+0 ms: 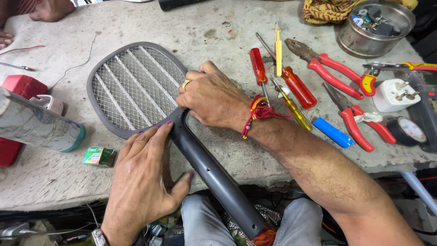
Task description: The person repairs an electric fly swatter by soldering wires to the internal circuit board, inserting batteries, and reassembling the handle casing. They then secure the casing with screws and test the device, which activates a purple light on the mesh.
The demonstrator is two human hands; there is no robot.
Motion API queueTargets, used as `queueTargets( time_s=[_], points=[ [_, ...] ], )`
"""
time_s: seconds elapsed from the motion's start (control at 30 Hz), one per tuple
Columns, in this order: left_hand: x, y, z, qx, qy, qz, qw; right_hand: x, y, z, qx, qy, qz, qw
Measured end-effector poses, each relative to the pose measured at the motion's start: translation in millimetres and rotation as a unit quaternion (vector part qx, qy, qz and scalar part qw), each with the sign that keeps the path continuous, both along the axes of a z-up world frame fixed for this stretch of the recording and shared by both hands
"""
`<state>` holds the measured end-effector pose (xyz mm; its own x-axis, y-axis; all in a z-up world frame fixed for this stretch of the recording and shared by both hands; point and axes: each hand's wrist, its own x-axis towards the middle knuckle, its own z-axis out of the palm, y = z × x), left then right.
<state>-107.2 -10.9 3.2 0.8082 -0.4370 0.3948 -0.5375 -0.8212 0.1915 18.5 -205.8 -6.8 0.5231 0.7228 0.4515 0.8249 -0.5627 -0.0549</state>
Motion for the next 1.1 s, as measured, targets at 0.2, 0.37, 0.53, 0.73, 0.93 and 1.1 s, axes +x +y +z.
queueTargets(
  time_s=[0.2,0.37,0.53,0.73,0.93,1.1],
  points=[
    [-27.1,-18.5,-29.9,0.042,-0.084,0.07,0.993,-10.2,0.0,-0.8,-0.023,0.073,0.046,0.996],
    [-31.0,-21.3,-55.4,0.002,-0.135,0.082,0.988,-17.1,6.7,-4.0,0.02,0.022,0.081,0.996],
    [-37.6,-17.6,-51.7,-0.008,-0.098,0.078,0.992,-17.7,7.9,-5.4,0.019,-0.013,0.104,0.994],
    [-50.9,-20.1,-51.1,-0.079,-0.122,0.045,0.988,-20.7,10.4,0.7,0.042,-0.043,0.137,0.989],
    [-62.3,-5.2,-69.2,-0.184,-0.16,0.074,0.967,-33.6,23.5,-8.4,0.045,-0.055,0.183,0.981],
    [-65.2,-4.2,-66.4,-0.288,-0.181,0.075,0.937,-39.2,29.3,-11.5,0.131,-0.091,0.202,0.966]
  ],
)
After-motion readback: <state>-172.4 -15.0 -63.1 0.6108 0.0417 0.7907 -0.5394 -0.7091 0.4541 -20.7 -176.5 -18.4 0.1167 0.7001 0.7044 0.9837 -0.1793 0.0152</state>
